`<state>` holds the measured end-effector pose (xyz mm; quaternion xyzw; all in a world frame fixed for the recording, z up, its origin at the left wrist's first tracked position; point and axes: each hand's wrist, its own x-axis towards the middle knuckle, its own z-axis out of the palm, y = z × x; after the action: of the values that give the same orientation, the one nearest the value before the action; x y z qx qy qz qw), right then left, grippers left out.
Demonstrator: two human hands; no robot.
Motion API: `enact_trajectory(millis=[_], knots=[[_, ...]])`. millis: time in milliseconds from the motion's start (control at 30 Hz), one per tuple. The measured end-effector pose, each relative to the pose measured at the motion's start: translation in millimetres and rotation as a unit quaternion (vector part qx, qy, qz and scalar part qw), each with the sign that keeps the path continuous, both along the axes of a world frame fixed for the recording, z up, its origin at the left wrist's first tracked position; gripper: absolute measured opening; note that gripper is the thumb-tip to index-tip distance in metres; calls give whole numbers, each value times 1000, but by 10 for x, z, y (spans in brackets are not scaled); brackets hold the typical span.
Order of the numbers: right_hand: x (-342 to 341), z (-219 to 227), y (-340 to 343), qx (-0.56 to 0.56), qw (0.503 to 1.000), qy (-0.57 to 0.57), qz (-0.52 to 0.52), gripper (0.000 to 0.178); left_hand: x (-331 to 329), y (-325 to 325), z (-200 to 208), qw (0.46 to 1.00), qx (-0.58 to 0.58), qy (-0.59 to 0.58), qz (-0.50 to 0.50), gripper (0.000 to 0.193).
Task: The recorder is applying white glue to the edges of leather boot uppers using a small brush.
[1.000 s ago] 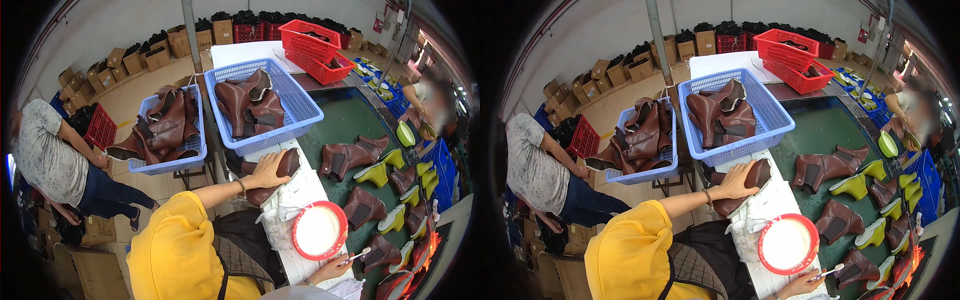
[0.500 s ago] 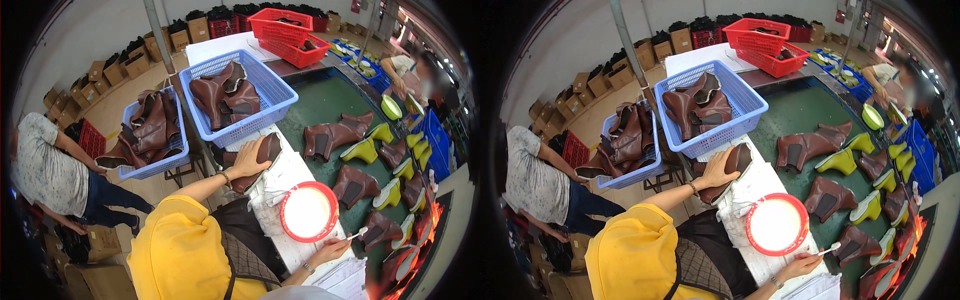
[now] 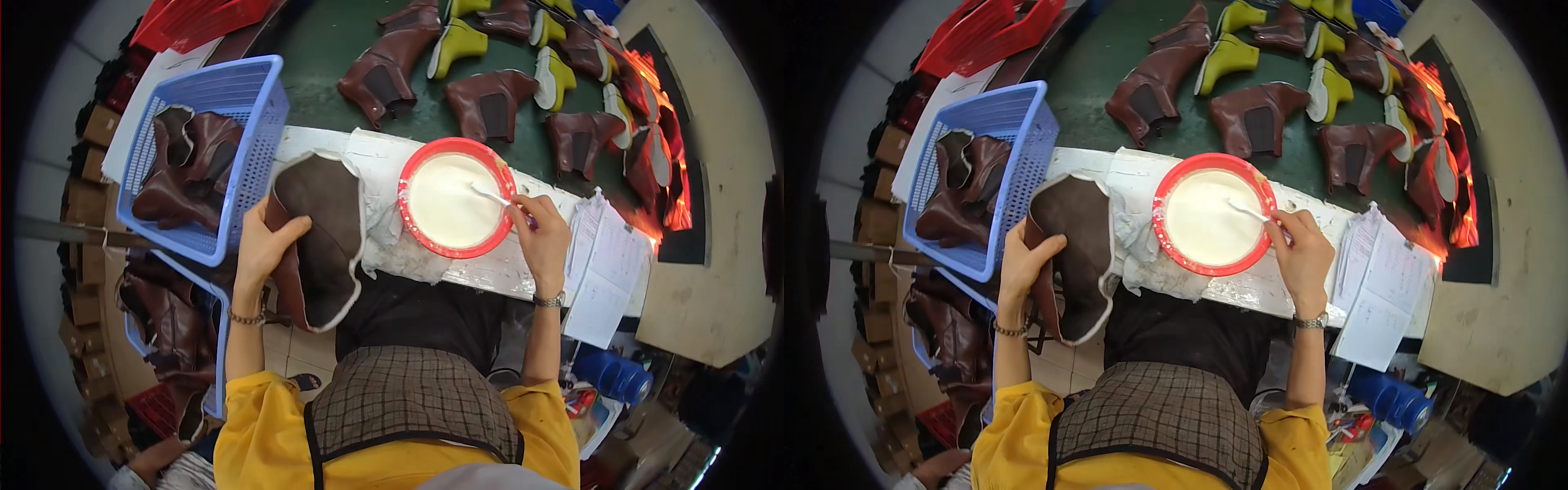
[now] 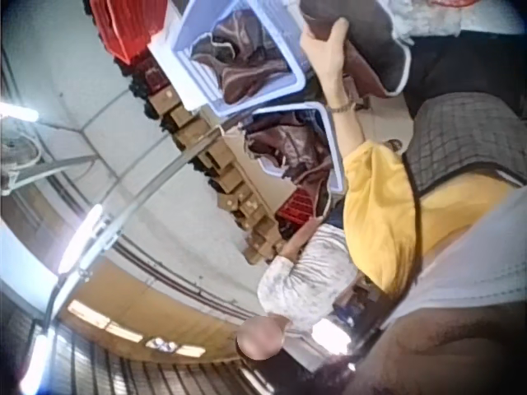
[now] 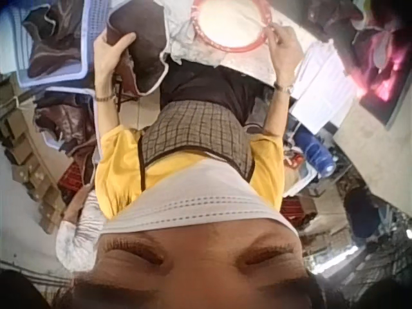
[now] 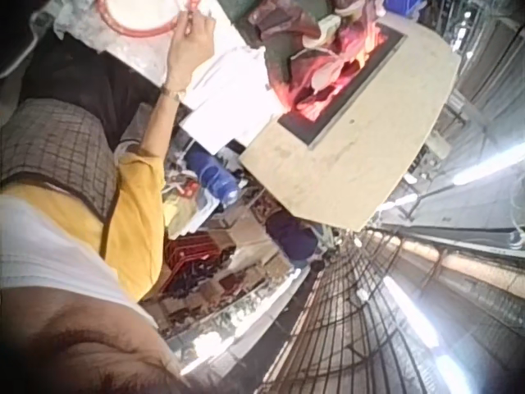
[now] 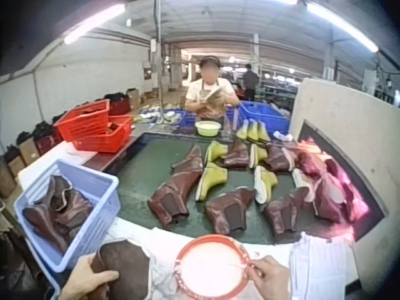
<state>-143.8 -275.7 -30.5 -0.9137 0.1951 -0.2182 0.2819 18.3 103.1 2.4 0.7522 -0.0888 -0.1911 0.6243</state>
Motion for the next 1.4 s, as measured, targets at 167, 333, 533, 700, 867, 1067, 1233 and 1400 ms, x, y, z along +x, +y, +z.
enact_trajectory(millis=[167,333,533,700,867,1067,1233,1400], knots=[[-64,21,-84,-130,991,19,31,16,-113,-315,81,996,-11,30,-86,38],[-34,102,-97,-222,971,46,77,16,-75,-537,257,982,25,71,-171,36],[-34,447,-58,81,990,-37,108,17,72,-718,344,952,53,137,-267,34],[134,438,39,133,963,-115,205,19,-16,-886,493,949,-27,100,-297,30],[36,319,149,141,963,-158,165,20,-7,-807,615,985,-17,22,-168,27],[-72,270,410,195,952,-156,179,18,-2,-831,509,989,-123,-47,-64,25],[-88,239,151,48,998,-31,33,13,241,-691,393,987,-19,-156,-23,35],[-81,65,81,-99,993,51,22,11,594,-571,-157,957,101,-271,-9,67]])
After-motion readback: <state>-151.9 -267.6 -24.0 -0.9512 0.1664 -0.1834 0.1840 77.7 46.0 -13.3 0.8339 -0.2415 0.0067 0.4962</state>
